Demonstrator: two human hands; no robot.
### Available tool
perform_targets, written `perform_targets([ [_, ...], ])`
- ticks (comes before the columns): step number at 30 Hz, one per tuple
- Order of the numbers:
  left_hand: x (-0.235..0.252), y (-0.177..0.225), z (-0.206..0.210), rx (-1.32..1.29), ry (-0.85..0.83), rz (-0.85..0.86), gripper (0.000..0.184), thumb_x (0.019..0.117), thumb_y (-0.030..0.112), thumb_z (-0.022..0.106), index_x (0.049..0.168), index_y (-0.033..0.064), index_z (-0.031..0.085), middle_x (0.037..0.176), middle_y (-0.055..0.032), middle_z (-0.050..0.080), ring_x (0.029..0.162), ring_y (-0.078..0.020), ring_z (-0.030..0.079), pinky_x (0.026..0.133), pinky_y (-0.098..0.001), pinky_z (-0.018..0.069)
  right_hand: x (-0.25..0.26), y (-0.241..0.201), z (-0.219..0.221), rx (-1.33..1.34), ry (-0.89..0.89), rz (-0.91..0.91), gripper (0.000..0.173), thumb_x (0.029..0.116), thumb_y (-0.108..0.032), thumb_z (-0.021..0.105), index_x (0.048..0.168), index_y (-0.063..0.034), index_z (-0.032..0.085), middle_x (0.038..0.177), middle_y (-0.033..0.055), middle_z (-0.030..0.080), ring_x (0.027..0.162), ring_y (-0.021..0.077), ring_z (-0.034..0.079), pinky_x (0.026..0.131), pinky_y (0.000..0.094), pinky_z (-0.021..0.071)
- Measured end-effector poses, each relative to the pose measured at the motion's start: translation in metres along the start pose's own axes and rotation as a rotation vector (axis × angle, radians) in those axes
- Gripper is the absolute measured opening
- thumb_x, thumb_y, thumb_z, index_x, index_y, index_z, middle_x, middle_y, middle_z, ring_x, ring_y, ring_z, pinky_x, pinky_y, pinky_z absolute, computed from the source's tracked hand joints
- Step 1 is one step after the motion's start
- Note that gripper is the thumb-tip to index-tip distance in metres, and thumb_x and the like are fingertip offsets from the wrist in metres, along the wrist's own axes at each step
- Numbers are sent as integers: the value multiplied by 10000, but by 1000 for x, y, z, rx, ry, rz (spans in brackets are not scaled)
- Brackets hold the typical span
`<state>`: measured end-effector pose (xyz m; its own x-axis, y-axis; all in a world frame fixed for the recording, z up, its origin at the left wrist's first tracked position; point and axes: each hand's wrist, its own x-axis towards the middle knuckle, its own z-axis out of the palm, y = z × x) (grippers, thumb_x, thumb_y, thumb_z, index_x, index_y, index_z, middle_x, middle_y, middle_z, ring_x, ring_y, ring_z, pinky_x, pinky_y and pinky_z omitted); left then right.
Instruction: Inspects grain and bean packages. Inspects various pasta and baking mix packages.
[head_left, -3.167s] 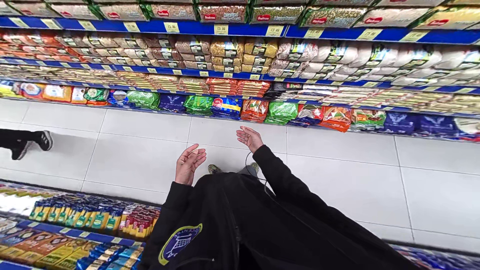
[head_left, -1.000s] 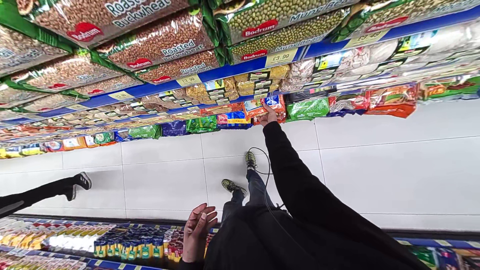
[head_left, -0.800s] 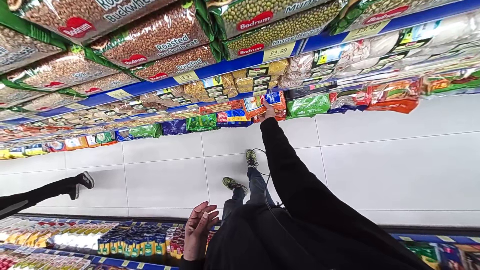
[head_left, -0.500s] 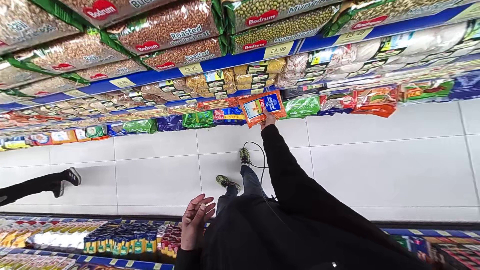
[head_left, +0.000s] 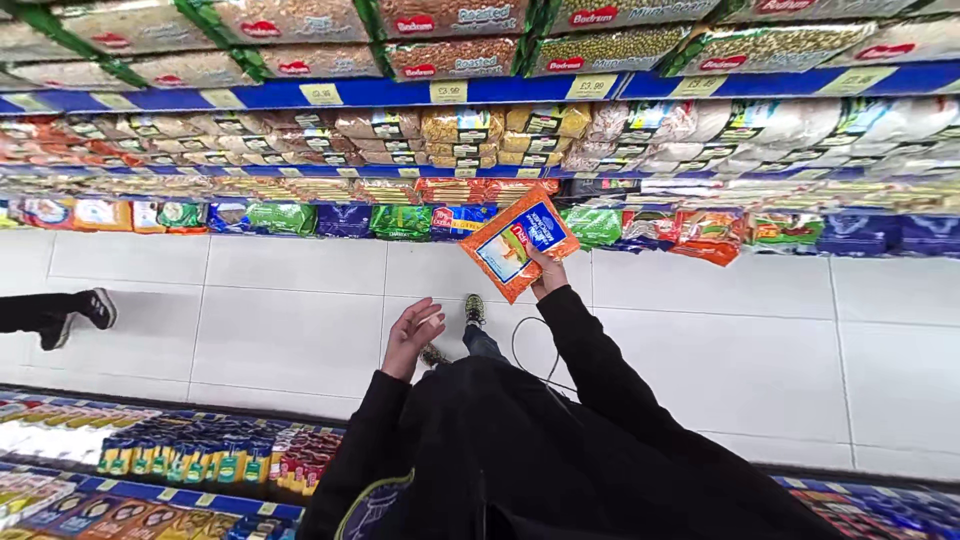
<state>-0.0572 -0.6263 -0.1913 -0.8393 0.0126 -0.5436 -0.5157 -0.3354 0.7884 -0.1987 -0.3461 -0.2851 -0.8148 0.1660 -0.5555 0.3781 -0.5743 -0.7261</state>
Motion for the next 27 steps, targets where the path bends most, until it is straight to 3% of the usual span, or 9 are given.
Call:
perform_targets([
  [3,-3,11,-6,-85,-94,75,887,887,309,782,1539,-49,299,1451,-241,541,1257,-345,620,1048,-478,542,-63,-30,49,-102,-201,-71,529,879,-32,735,1327,23,460,1089,171,709,977,264,728,865,433,630],
  [6,-28,32,-14,-296,-212,225,1071,777,375,892,1526,-58,263,1420,-246,565,1241,-361,631,1048,-487,540,-123,-56,98,-245,-439,-196,585,811,-54,789,1303,2,475,1070,127,721,976,232,732,879,411,631],
  [10,-77,46,-28,-561,-225,425,880,773,153,897,1443,-42,360,1299,-237,637,1132,-371,687,1015,-516,558,-200,-78,148,-373,-696,-361,612,761,-81,857,1283,-67,537,1067,61,741,948,194,738,838,394,640],
  [13,-109,52,-35,-585,-177,523,815,772,108,891,1394,-13,379,1230,-229,665,1044,-367,720,930,-520,601,-239,-83,173,-411,-867,-497,592,780,-86,857,1282,-45,547,1097,68,739,968,195,741,846,393,647],
  [15,-130,52,-39,-560,-133,547,828,789,90,875,1434,-23,368,1246,-241,648,1031,-368,721,896,-513,618,-256,-80,184,-427,-947,-548,552,789,-51,839,1261,-35,554,1085,61,743,965,182,744,857,372,648],
  [22,-177,54,-68,-441,-67,686,759,839,66,828,1451,-67,399,1272,-273,635,1063,-395,710,898,-532,619,-282,-59,211,-393,-1161,-537,561,784,-37,834,1262,-26,539,1095,53,742,987,178,741,901,369,637],
  [27,-194,44,-79,-422,3,710,680,853,45,808,1407,-82,434,1229,-263,658,1022,-380,727,856,-521,636,-295,-46,216,-461,-1144,-453,518,808,-49,812,1259,-41,558,1071,50,751,932,166,750,840,340,649],
])
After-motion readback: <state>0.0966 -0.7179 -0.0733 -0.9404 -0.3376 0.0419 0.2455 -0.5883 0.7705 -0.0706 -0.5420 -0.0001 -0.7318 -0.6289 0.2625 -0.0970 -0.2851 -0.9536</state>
